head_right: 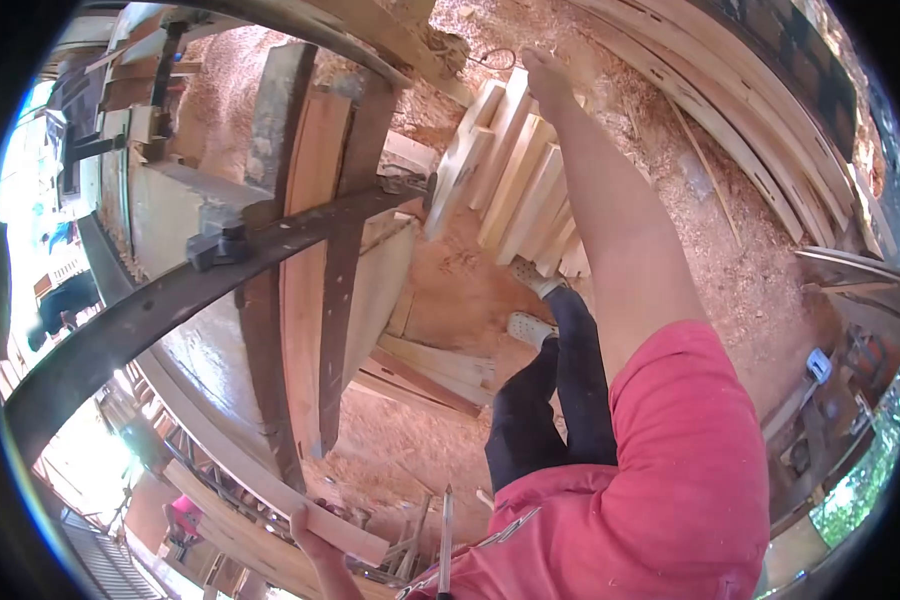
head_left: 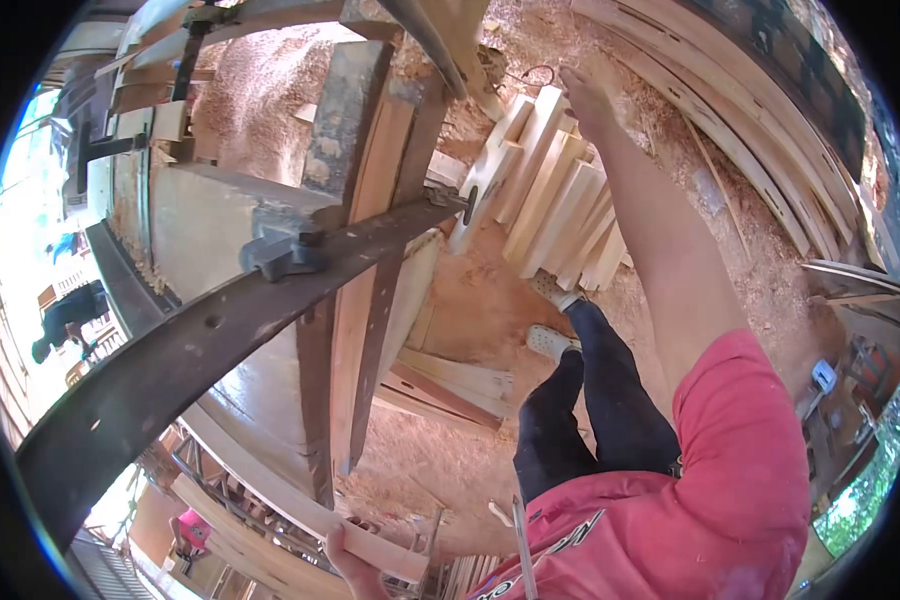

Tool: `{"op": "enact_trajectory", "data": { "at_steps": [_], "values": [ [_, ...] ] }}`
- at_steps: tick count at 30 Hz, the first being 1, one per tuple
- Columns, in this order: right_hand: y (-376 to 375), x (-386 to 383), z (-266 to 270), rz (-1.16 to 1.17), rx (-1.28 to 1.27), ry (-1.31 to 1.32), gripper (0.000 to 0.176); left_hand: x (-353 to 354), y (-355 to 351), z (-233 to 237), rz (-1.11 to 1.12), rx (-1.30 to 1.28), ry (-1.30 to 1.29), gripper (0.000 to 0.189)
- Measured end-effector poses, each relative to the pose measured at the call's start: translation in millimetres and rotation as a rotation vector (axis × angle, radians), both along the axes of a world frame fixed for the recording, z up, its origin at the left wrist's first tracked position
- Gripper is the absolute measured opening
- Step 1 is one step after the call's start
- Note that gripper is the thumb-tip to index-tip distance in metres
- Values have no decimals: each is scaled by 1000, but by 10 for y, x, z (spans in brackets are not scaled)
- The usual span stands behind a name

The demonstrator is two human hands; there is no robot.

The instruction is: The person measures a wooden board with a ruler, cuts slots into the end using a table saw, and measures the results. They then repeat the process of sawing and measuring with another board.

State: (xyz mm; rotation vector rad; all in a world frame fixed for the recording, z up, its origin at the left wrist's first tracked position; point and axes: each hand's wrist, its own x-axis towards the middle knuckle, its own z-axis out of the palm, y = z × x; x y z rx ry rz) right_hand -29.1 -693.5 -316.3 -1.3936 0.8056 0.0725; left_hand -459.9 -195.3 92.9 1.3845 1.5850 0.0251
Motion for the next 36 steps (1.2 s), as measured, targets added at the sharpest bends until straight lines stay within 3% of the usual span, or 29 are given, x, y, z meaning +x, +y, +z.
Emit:
{"op": "enact_trajectory", "data": {
  "at_steps": [5,10,25,28,31,35,36],
  "values": [
    [41,44,-195,111,83,82,34,-165,184,-48,-18,39,-1,41],
    [131,115,-271,-39,314,45,32,-300,310,-33,-66,16,49,41],
    [249,576,-212,-219,256,159,32,-404,394,-8,-20,11,75,44],
    [269,638,-297,-217,263,145,31,-353,385,57,32,-165,18,46],
    [253,630,-296,-196,309,140,28,-399,471,47,-35,0,102,47],
    [240,481,-50,-206,296,67,24,-345,348,40,34,-90,10,48],
    [216,474,-51,-111,240,69,22,-390,390,36,-5,-42,37,48]
  ]
}}
